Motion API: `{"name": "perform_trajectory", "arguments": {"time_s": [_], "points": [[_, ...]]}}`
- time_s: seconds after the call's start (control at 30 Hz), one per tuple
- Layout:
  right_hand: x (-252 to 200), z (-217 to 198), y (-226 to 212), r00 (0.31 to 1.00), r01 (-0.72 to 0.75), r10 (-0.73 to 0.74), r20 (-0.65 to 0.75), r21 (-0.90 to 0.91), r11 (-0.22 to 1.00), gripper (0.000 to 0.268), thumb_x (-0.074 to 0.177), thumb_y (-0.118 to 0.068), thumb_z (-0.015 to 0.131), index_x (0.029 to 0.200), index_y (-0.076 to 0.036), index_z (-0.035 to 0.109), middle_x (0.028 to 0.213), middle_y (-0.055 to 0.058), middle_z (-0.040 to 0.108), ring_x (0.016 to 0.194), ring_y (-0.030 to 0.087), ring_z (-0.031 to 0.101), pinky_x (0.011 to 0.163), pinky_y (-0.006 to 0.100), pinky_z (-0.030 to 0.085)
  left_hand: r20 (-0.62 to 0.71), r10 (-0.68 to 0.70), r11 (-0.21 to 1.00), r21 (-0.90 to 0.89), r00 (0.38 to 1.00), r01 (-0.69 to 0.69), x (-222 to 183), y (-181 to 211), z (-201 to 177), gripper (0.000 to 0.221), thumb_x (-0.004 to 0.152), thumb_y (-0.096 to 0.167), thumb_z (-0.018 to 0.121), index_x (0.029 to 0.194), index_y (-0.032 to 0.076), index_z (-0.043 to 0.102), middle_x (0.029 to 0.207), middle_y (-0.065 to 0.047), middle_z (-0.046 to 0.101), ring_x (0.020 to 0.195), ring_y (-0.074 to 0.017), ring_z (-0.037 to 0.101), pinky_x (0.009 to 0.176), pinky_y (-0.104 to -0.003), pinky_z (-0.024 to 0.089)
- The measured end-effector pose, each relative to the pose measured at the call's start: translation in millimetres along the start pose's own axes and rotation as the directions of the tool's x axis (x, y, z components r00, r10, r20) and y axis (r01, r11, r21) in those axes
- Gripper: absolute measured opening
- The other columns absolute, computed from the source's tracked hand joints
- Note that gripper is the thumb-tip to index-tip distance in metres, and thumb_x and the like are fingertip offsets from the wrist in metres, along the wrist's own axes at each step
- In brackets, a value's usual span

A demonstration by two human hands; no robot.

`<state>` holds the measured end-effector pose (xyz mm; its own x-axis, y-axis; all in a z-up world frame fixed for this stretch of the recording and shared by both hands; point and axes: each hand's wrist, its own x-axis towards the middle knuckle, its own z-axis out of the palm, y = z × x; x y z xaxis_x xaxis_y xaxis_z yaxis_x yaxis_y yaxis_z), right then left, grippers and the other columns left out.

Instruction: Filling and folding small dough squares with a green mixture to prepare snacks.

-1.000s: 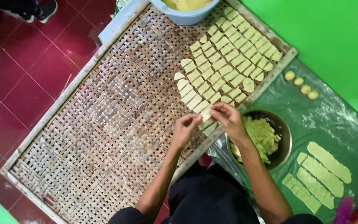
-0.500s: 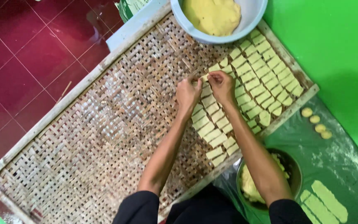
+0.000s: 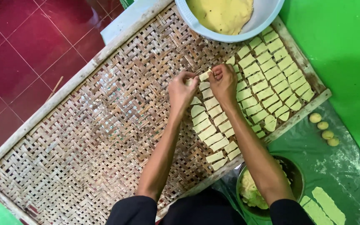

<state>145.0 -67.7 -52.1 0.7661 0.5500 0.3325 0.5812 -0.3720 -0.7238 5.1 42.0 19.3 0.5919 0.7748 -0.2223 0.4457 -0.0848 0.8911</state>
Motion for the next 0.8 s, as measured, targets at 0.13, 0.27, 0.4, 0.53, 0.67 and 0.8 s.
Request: {"name": "perform_trajectory", "arguments": {"time_s": [0.13, 0.27, 0.4, 0.53, 0.67, 0.8], "points": [[-1, -8, -5, 0.998, 0.055, -0.053, -0.045, 0.038, 0.998, 0.014, 0.083, 0.0, 0.077, 0.091, -0.01, 0.073, 0.079, 0.006, 0.065, 0.07, 0.029, 0.069, 0.066, 0.035, 0.055, 0.02, 0.006, 0.974, -0.227, 1.0, -0.001, -8, -3, -19, 0.022, 0.087, 0.021, 0.074, 0.108, 0.014, 0.078, 0.07, -0.004, 0.068, 0.069, -0.0121, 0.058, 0.063, -0.027, 0.048], [-9, -31, -45, 0.956, -0.245, 0.177, 0.234, 0.304, 0.921, 0.009, 0.096, -0.013, 0.068, 0.102, -0.01, 0.074, 0.088, 0.008, 0.072, 0.076, 0.021, 0.071, 0.066, 0.031, 0.056, 0.123, 0.035, 0.856, -0.516, 0.992, 0.034, -21, 4, -26, 0.028, 0.092, 0.017, 0.076, 0.118, 0.008, 0.074, 0.08, -0.001, 0.068, 0.076, -0.0064, 0.06, 0.075, -0.022, 0.053], [-13, -43, -69, 0.563, -0.819, 0.324, 0.76, 0.461, 0.342, 0.033, 0.103, -0.029, 0.064, 0.122, -0.001, 0.067, 0.101, 0.013, 0.074, 0.082, 0.019, 0.075, 0.066, 0.027, 0.061, 0.146, 0.073, 0.854, -0.521, 0.987, 0.014, -25, -4, -25, 0.029, 0.095, 0.016, 0.075, 0.122, 0.007, 0.072, 0.085, -0.003, 0.069, 0.079, -0.0071, 0.06, 0.078, -0.024, 0.052], [-13, -41, -67, 0.635, -0.747, 0.284, 0.718, 0.477, 0.463, 0.019, 0.099, -0.006, 0.067, 0.117, 0.002, 0.068, 0.102, 0.014, 0.071, 0.087, 0.021, 0.072, 0.073, 0.028, 0.06, 0.124, 0.091, 0.906, -0.423, 0.988, -0.03, -28, -14, -27, 0.028, 0.097, 0.015, 0.072, 0.124, 0.008, 0.072, 0.086, -0.006, 0.069, 0.081, -0.0104, 0.058, 0.078, -0.027, 0.051], [-16, -36, -67, 0.769, -0.598, 0.302, 0.563, 0.47, 0.649, 0.017, 0.091, 0.0, 0.072, 0.108, -0.001, 0.073, 0.093, 0.008, 0.075, 0.08, 0.012, 0.072, 0.068, 0.022, 0.058, 0.093, 0.09, 0.953, -0.298, 0.992, -0.058, -29, -20, -25, 0.026, 0.098, 0.016, 0.071, 0.123, 0.008, 0.071, 0.087, -0.01, 0.072, 0.081, -0.0153, 0.063, 0.076, -0.031, 0.052], [-18, -9, -31, 0.875, -0.376, 0.223, 0.429, 0.315, 0.872, 0.017, 0.088, 0.0, 0.074, 0.102, -0.007, 0.078, 0.087, 0.009, 0.077, 0.077, 0.015, 0.074, 0.068, 0.026, 0.058, 0.045, 0.042, 0.998, -0.056, 0.998, -0.04, -19, -46, -5, 0.017, 0.098, 0.012, 0.069, 0.112, 0.005, 0.074, 0.09, -0.015, 0.076, 0.078, -0.024, 0.072, 0.075, -0.036, 0.057]]}}
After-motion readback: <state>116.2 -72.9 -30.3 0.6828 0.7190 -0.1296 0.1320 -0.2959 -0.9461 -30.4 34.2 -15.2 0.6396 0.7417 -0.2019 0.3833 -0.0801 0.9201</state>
